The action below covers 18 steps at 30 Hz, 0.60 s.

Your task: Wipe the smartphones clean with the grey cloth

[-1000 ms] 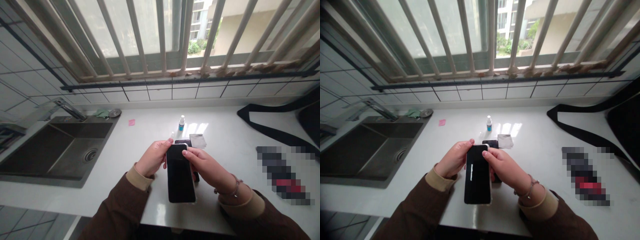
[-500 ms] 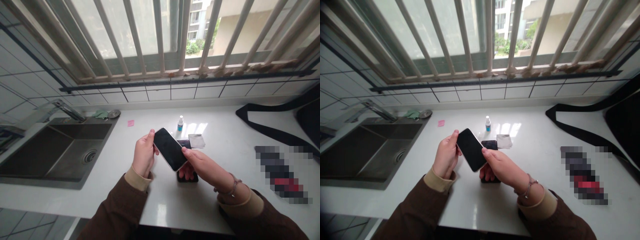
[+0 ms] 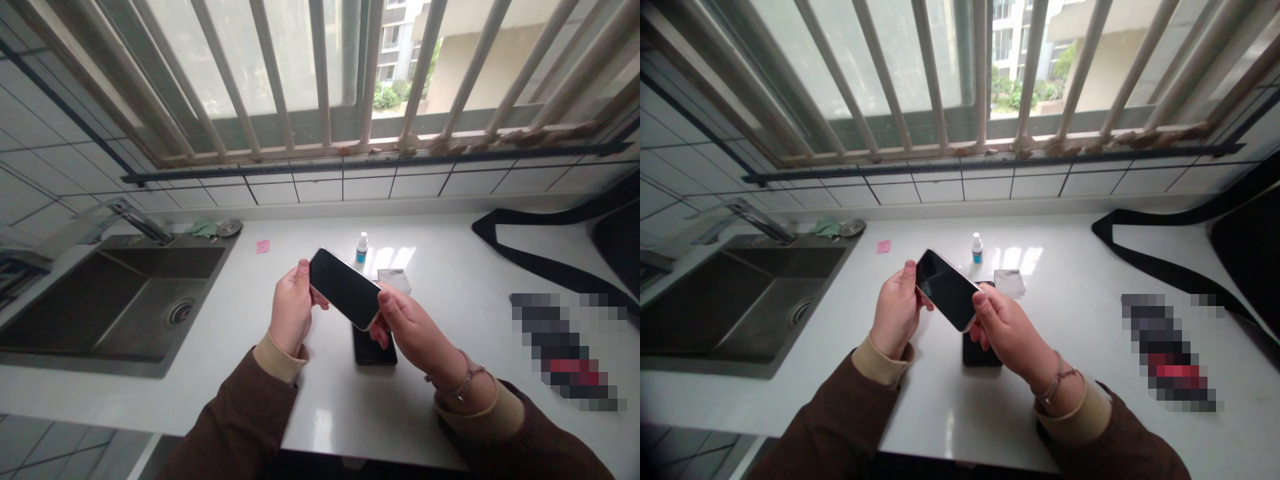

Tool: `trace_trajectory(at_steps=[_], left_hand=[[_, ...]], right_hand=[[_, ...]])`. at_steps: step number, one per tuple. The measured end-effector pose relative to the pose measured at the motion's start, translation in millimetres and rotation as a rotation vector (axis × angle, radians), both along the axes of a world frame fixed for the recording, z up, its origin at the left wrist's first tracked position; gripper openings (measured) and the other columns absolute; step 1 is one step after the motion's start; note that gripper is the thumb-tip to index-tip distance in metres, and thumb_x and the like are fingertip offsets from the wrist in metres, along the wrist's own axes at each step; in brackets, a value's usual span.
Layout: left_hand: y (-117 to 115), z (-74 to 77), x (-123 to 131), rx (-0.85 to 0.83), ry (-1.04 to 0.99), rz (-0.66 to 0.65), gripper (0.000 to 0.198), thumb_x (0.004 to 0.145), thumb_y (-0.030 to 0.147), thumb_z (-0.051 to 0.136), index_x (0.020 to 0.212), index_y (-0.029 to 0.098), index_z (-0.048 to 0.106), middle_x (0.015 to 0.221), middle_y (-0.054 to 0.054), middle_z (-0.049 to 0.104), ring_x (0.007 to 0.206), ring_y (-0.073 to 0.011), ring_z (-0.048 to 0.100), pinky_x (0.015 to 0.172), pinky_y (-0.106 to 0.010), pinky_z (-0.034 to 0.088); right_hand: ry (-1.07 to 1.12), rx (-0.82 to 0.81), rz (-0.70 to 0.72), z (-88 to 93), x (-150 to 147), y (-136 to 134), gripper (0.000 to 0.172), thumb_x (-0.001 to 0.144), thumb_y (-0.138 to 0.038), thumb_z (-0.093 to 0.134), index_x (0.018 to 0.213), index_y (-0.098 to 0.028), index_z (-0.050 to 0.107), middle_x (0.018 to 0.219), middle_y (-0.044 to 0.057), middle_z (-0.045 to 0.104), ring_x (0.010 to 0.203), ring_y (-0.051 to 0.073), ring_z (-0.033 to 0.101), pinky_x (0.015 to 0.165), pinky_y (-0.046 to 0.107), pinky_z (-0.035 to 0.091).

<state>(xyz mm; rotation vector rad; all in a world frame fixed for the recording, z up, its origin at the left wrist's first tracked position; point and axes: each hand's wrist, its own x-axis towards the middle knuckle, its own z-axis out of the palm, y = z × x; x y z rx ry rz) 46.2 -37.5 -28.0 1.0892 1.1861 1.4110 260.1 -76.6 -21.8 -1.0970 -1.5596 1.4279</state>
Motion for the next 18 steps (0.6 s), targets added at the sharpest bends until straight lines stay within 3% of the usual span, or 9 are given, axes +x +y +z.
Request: trace_trajectory(at_steps=[3,7,11,18], left_hand=[[-1,-0.2,4,0.013,-0.059,0.038,0.054,0.101,0.068,0.056,0.080,0.019,0.059,0.055,0.002,0.061,0.045,-0.0120,0.057,0.046,-0.023,0.047],[-2,2.3,4,0.047,-0.018,0.028,0.054,0.103,0.068,0.053,0.082,0.019,0.059,0.055,0.001,0.062,0.046,-0.0117,0.058,0.046,-0.022,0.047],[-5,5.9,2,0.053,0.025,0.004,0.055,0.103,0.071,0.049,0.086,0.019,0.058,0.055,0.001,0.063,0.048,-0.0130,0.061,0.049,-0.023,0.049],[-9,15.8,4,0.067,0.014,-0.100,0.049,0.099,0.070,0.059,0.111,0.022,0.054,0.082,0.001,0.072,0.056,-0.0147,0.071,0.054,-0.026,0.058]], right_hand=[[-0.130,-0.010,0.136,1.2,-1,-1,0.058,0.104,-0.075,0.044,0.089,-0.021,0.061,0.069,0.002,0.071,0.052,0.014,0.060,0.052,0.026,0.045],[-0.325,0.079,0.211,5.0,-4,-1,0.073,0.111,-0.064,0.032,0.064,-0.021,0.066,0.056,0.004,0.066,0.051,0.014,0.059,0.056,0.029,0.044],[-0.397,0.140,0.168,8.9,-4,-1,0.079,0.113,-0.061,0.030,0.049,-0.023,0.059,0.046,0.004,0.060,0.046,0.015,0.057,0.060,0.033,0.045],[-0.280,0.093,0.106,5.2,-7,-4,0.076,0.111,-0.066,0.031,0.050,-0.025,0.053,0.045,0.003,0.059,0.046,0.016,0.056,0.057,0.032,0.044]])
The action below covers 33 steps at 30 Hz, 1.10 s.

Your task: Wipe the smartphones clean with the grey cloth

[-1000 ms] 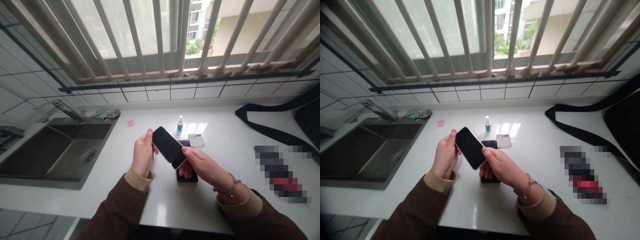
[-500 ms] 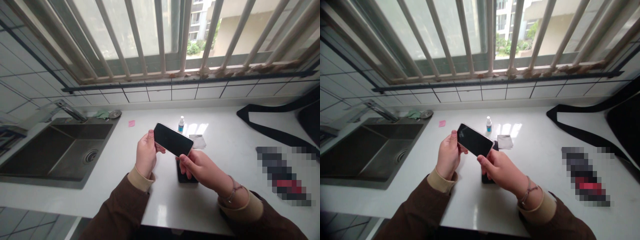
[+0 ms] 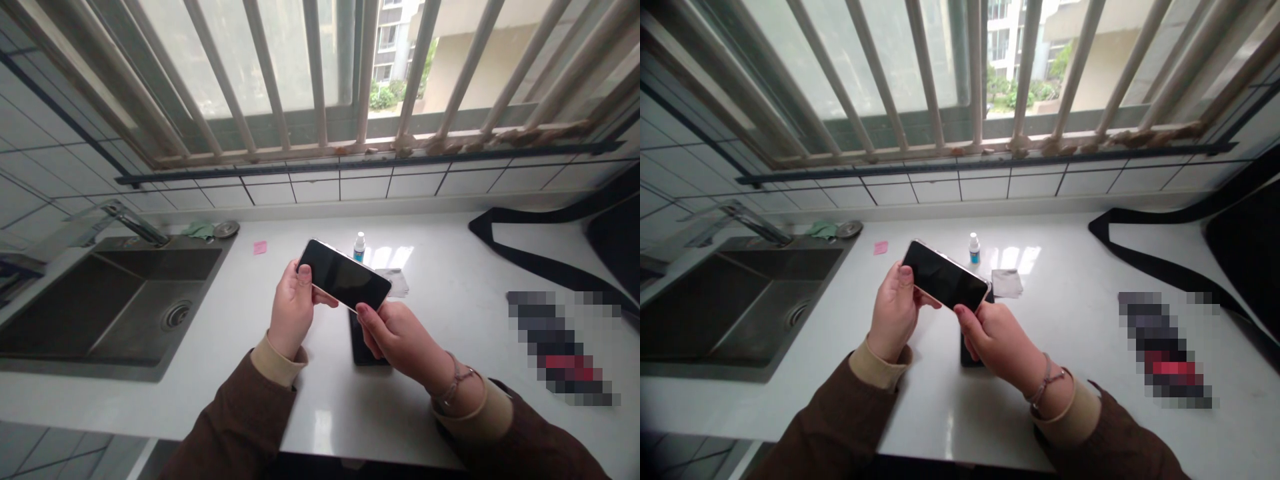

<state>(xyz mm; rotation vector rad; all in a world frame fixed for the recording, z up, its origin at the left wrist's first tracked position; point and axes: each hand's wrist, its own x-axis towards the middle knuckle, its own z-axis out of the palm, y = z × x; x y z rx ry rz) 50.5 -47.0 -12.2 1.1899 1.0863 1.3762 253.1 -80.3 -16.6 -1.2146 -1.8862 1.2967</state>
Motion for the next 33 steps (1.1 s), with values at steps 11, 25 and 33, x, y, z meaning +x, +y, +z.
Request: trace_trajectory(at_steps=[11,25,33], left_hand=[[2,-2.5,-2,-0.071,0.137,-0.205,0.052,0.102,0.064,0.058,0.128,0.019,0.060,0.058,0.005,0.060,0.043,-0.0131,0.058,0.040,-0.020,0.042],[6,-11.0,-7,-0.202,0.325,-0.406,0.056,0.102,0.067,0.053,0.075,0.019,0.060,0.057,-0.002,0.062,0.052,-0.0140,0.058,0.053,-0.024,0.043],[0,-14.0,-1,-0.086,0.518,-0.087,0.073,0.087,0.062,0.079,0.142,0.022,0.052,0.099,-0.007,0.074,0.084,-0.0239,0.071,0.073,-0.032,0.053]], right_hand=[[0.122,-0.003,-0.159,-0.5,7,8,0.060,0.105,-0.072,0.041,0.082,-0.021,0.064,0.077,0.004,0.065,0.070,0.019,0.059,0.060,0.030,0.045],[0.163,-0.188,-0.194,-11.3,8,14,0.058,0.102,-0.070,0.051,0.080,-0.020,0.070,0.064,0.001,0.064,0.059,0.017,0.061,0.054,0.028,0.047],[0.038,-0.204,-0.029,-15.7,-7,6,0.047,0.107,-0.055,0.053,0.074,-0.022,0.062,0.061,0.001,0.068,0.056,0.016,0.065,0.055,0.027,0.047]])
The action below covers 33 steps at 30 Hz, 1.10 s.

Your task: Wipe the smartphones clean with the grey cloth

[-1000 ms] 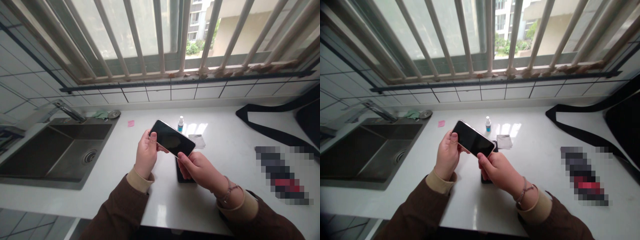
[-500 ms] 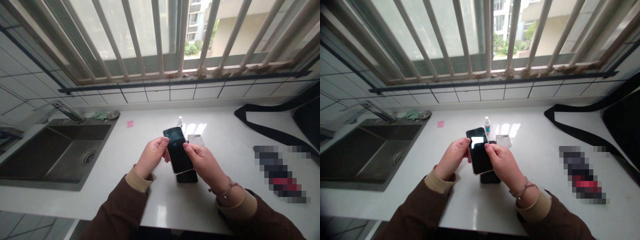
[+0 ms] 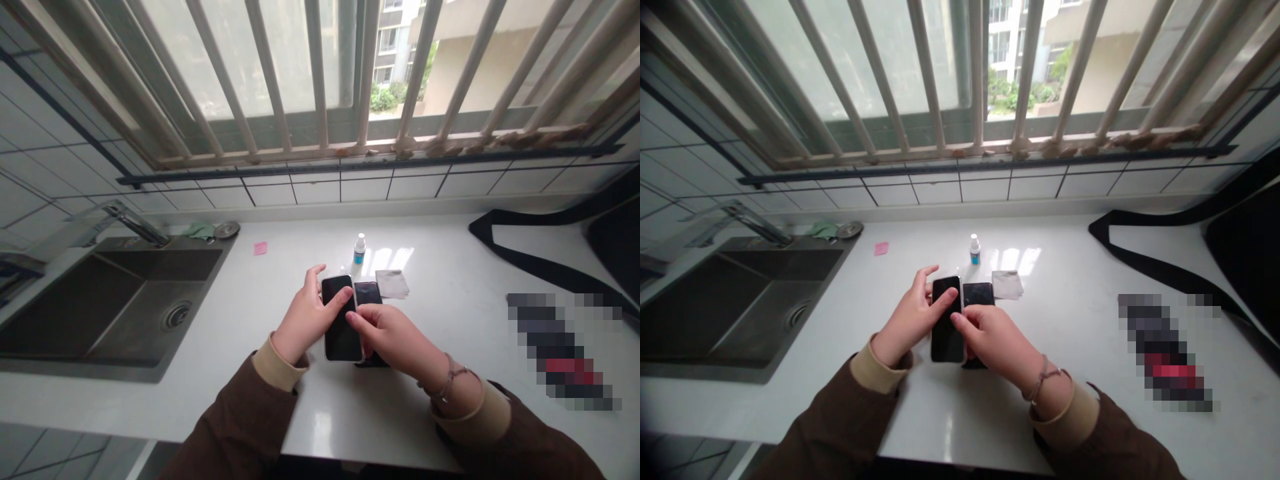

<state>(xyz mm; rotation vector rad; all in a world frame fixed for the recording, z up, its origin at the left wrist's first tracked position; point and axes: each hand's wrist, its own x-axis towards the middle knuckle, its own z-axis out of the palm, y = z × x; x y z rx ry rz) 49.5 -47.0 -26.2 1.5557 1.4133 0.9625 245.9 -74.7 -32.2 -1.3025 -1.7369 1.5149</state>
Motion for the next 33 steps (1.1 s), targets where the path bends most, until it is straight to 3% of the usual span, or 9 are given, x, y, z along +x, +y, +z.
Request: trace_trajectory(at_steps=[2,4,6,9,13,17,21,26,33], left_hand=[[-3,0.9,2,0.020,0.065,0.007,0.073,0.082,0.061,0.084,0.137,0.023,0.055,0.110,-0.010,0.073,0.099,-0.0283,0.071,0.083,-0.037,0.053],[-6,1.3,3,-0.007,0.130,0.021,0.064,0.080,0.061,0.084,0.124,0.023,0.059,0.107,-0.008,0.071,0.098,-0.0290,0.069,0.085,-0.039,0.052],[-6,0.2,4,-0.049,0.169,0.051,0.057,0.082,0.059,0.082,0.118,0.024,0.057,0.100,-0.005,0.069,0.092,-0.0277,0.069,0.084,-0.039,0.052],[-2,-4.1,3,-0.009,0.268,0.139,0.049,0.086,0.050,0.080,0.116,0.023,0.053,0.102,-0.005,0.066,0.095,-0.0267,0.068,0.088,-0.040,0.053],[4,-11.1,1,0.198,0.492,0.256,0.042,0.088,0.037,0.078,0.115,0.022,0.050,0.113,-0.009,0.059,0.112,-0.0291,0.063,0.100,-0.043,0.052],[5,-16.9,1,0.237,0.626,0.288,0.044,0.090,0.035,0.077,0.121,0.018,0.051,0.114,-0.011,0.055,0.107,-0.0294,0.062,0.099,-0.043,0.055],[6,-21.8,2,0.225,0.748,0.277,0.046,0.092,0.039,0.075,0.124,0.013,0.055,0.113,-0.013,0.054,0.105,-0.0301,0.062,0.100,-0.042,0.054],[5,-22.3,3,0.181,0.899,0.221,0.039,0.092,0.042,0.074,0.115,0.012,0.063,0.105,-0.012,0.054,0.107,-0.0319,0.060,0.102,-0.042,0.051],[2,-19.6,4,0.169,0.973,0.193,0.039,0.092,0.046,0.073,0.113,0.014,0.066,0.109,-0.014,0.054,0.106,-0.0330,0.056,0.101,-0.044,0.047]], right_hand=[[-0.037,0.035,0.050,-1.4,-5,-4,0.043,0.107,-0.048,0.055,0.074,-0.021,0.061,0.062,0.002,0.071,0.058,0.017,0.067,0.057,0.027,0.048],[-0.024,0.021,0.062,-3.7,-9,-6,0.035,0.104,-0.046,0.060,0.079,-0.021,0.061,0.064,0.002,0.072,0.059,0.017,0.069,0.057,0.027,0.050],[0.040,-0.055,0.058,-5.3,-10,-7,0.026,0.101,-0.046,0.066,0.094,-0.021,0.064,0.068,0.002,0.074,0.060,0.018,0.072,0.056,0.027,0.054],[0.070,-0.112,0.018,-4.3,-8,-6,0.035,0.100,-0.045,0.067,0.126,-0.022,0.064,0.080,0.001,0.077,0.062,0.019,0.075,0.055,0.028,0.057],[-0.240,0.280,-0.115,0.6,1,-2,0.025,0.103,-0.040,0.064,0.120,-0.024,0.071,0.079,0.001,0.077,0.067,0.020,0.073,0.064,0.033,0.054],[-0.487,0.555,-0.254,-0.4,10,4,0.024,0.103,-0.034,0.065,0.123,-0.021,0.070,0.080,0.002,0.074,0.070,0.023,0.070,0.067,0.037,0.051],[-0.599,0.762,-0.254,-9.0,14,10,0.026,0.101,-0.031,0.069,0.122,-0.017,0.069,0.102,0.011,0.073,0.098,0.031,0.068,0.089,0.045,0.055],[-0.684,0.824,-0.242,-21.4,14,11,0.044,0.098,-0.037,0.071,0.135,-0.015,0.064,0.123,0.019,0.066,0.114,0.037,0.062,0.098,0.051,0.054],[-0.863,0.779,-0.387,-26.3,39,36,0.035,0.108,-0.029,0.050,0.137,-0.014,0.063,0.123,0.020,0.067,0.114,0.035,0.060,0.096,0.046,0.050]])
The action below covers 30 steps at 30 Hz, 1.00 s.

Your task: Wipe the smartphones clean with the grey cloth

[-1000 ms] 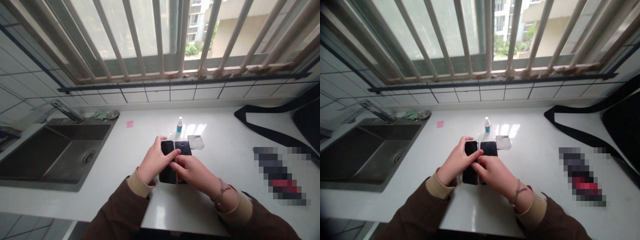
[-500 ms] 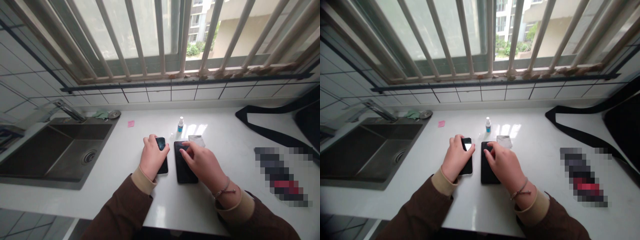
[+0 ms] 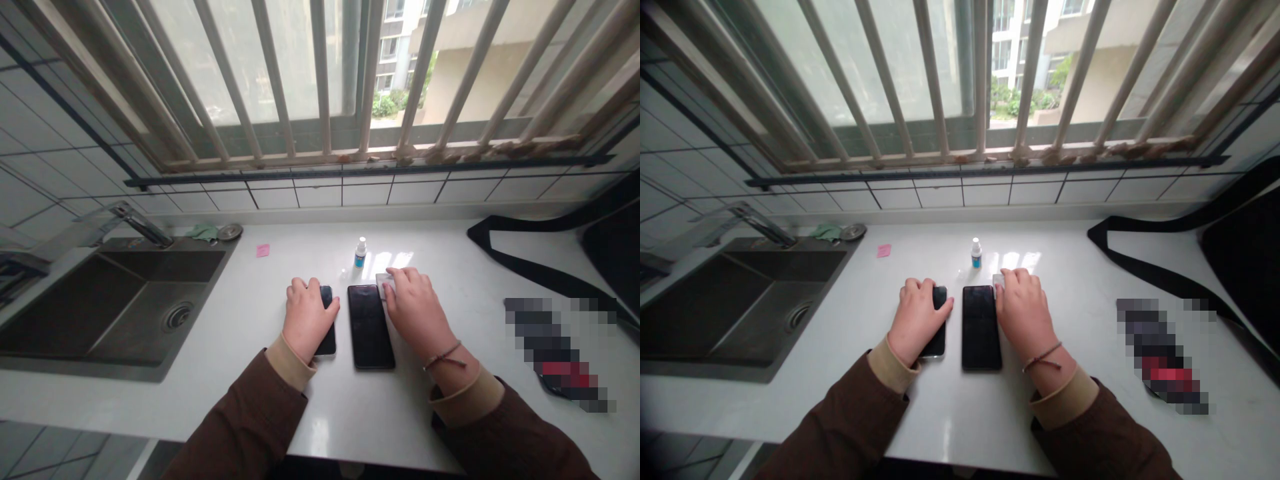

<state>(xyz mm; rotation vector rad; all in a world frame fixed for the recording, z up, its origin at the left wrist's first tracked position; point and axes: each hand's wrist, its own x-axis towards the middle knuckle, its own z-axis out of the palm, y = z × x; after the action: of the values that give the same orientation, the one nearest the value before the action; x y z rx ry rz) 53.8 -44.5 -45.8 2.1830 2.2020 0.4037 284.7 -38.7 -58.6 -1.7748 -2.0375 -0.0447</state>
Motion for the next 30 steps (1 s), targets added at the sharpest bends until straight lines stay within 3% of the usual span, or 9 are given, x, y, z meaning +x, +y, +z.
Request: trace_trajectory(at_steps=[3,6,15,26,29,30], left_hand=[[0,0.6,0,-0.008,0.013,0.007,0.037,0.093,0.047,0.072,0.111,0.015,0.066,0.109,-0.014,0.054,0.107,-0.0340,0.055,0.099,-0.044,0.047],[-1,1.3,1,-0.020,0.015,0.009,0.039,0.093,0.049,0.072,0.112,0.016,0.066,0.110,-0.014,0.055,0.108,-0.0345,0.054,0.098,-0.044,0.047],[-2,-0.9,0,0.001,-0.006,-0.005,0.039,0.093,0.049,0.073,0.112,0.015,0.066,0.111,-0.015,0.055,0.109,-0.0342,0.053,0.099,-0.044,0.047],[-3,-0.8,-1,0.022,-0.018,-0.027,0.041,0.092,0.050,0.074,0.114,0.016,0.066,0.112,-0.013,0.054,0.110,-0.0328,0.053,0.101,-0.044,0.047],[-5,2.7,1,0.018,-0.025,-0.013,0.046,0.094,0.055,0.071,0.119,0.017,0.065,0.114,-0.014,0.055,0.111,-0.0336,0.054,0.098,-0.044,0.048],[-5,3.7,1,0.022,-0.026,-0.006,0.047,0.095,0.055,0.070,0.121,0.017,0.064,0.115,-0.014,0.055,0.111,-0.0337,0.054,0.098,-0.044,0.048]], right_hand=[[-0.081,-0.112,-0.082,2.5,18,21,0.032,0.108,-0.027,0.049,0.131,-0.014,0.067,0.123,0.019,0.067,0.112,0.033,0.060,0.095,0.042,0.048],[-0.128,-0.188,-0.072,4.3,29,37,0.029,0.107,-0.029,0.053,0.125,-0.015,0.071,0.122,0.018,0.067,0.110,0.032,0.060,0.093,0.039,0.047],[-0.156,-0.245,-0.034,-1.3,32,52,0.018,0.106,-0.026,0.057,0.101,-0.018,0.073,0.112,0.015,0.065,0.106,0.028,0.060,0.091,0.034,0.046],[-0.166,-0.122,-0.086,16.7,31,66,0.025,0.104,-0.017,0.050,0.111,-0.013,0.073,0.114,0.022,0.066,0.101,0.032,0.061,0.081,0.040,0.050],[-0.133,-0.026,-0.011,28.4,12,59,0.024,0.107,-0.021,0.051,0.115,-0.016,0.072,0.115,0.018,0.069,0.106,0.031,0.063,0.088,0.040,0.051],[-0.085,0.047,0.077,32.5,3,55,0.023,0.108,-0.023,0.051,0.110,-0.016,0.073,0.110,0.016,0.071,0.104,0.030,0.064,0.089,0.039,0.051]])
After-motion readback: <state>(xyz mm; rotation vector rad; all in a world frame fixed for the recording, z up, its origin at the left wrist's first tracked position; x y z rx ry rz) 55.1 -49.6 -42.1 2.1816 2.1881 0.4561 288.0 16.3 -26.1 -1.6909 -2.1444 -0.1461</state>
